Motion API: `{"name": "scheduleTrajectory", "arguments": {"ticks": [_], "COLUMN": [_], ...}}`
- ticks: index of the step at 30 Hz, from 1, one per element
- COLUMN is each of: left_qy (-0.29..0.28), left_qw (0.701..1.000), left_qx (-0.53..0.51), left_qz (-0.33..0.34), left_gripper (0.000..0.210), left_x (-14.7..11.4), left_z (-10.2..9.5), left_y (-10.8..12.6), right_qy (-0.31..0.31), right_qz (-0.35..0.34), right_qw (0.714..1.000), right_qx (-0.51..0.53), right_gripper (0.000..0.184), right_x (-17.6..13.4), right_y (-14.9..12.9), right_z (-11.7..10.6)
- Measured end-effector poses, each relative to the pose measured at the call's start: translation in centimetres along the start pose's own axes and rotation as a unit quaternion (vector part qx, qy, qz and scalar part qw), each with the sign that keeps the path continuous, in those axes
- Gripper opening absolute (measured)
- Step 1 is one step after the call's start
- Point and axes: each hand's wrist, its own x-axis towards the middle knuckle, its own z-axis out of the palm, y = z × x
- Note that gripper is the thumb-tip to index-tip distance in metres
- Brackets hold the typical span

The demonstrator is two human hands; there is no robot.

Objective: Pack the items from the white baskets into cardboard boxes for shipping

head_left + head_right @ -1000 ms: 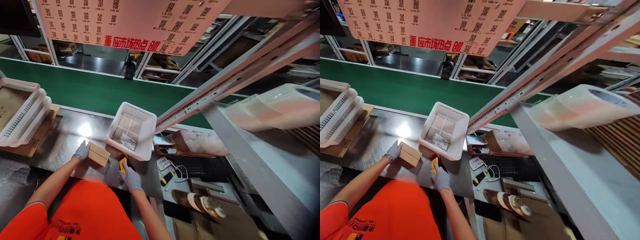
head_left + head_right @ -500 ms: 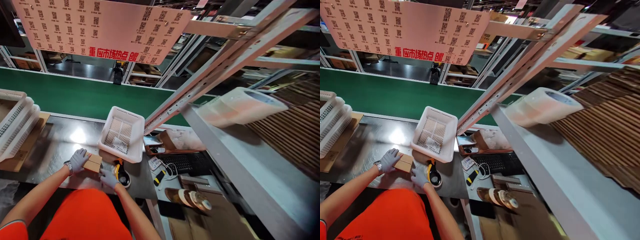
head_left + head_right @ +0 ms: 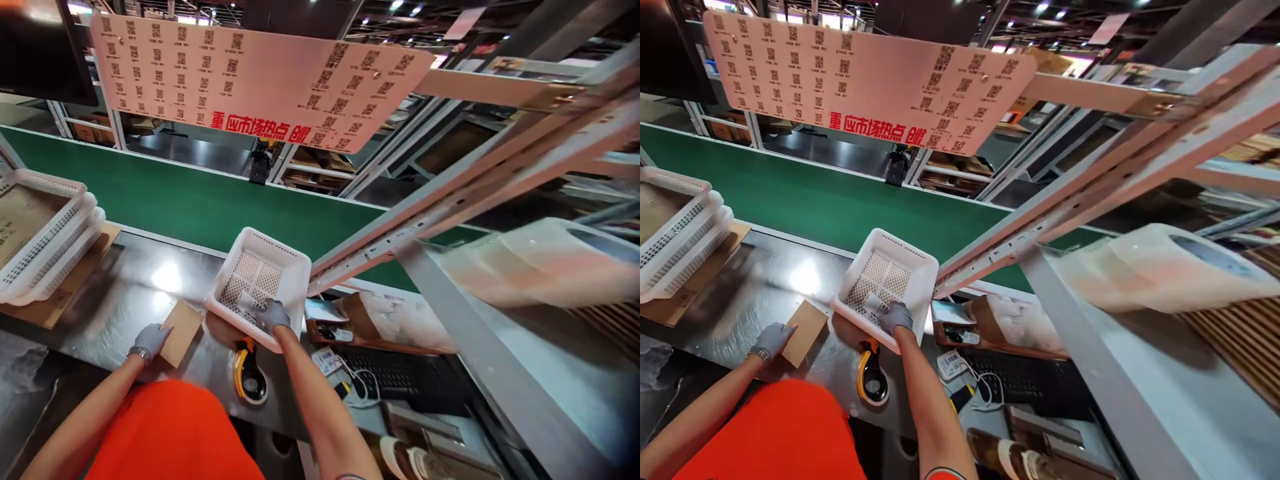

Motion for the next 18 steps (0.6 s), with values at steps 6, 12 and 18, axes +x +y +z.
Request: {"name": "scheduleTrajectory", "arguments": {"ticks": [6,12,18], "left_qy": [0.032,0.013,-0.007], "left_qw": [0.997,0.997,0.995], "left_qx": [0.063,0.063,0.093], "left_qz": [-0.043,-0.051,-0.029], "left_gripper": [0.069,0.069,0.074], "left_x": [-0.3,-0.3,0.2], "left_z": [0.7,0.8,0.4], "left_y": [-0.1,-0.2,-0.3], "right_qy": [-0.06,-0.039,0.008], "right_qz": [0.004,-0.007,-0.02], "right_qw": [0.996,0.998,1.0], "right_qx": [-0.06,-0.047,0.019], "right_gripper": [0.035,0.037,0.038], "right_x": [0.6,0.0,-1.8], "right_y": [-0.3,0.3,-0.5], "right_z": [1.8,1.5,1.2]}}
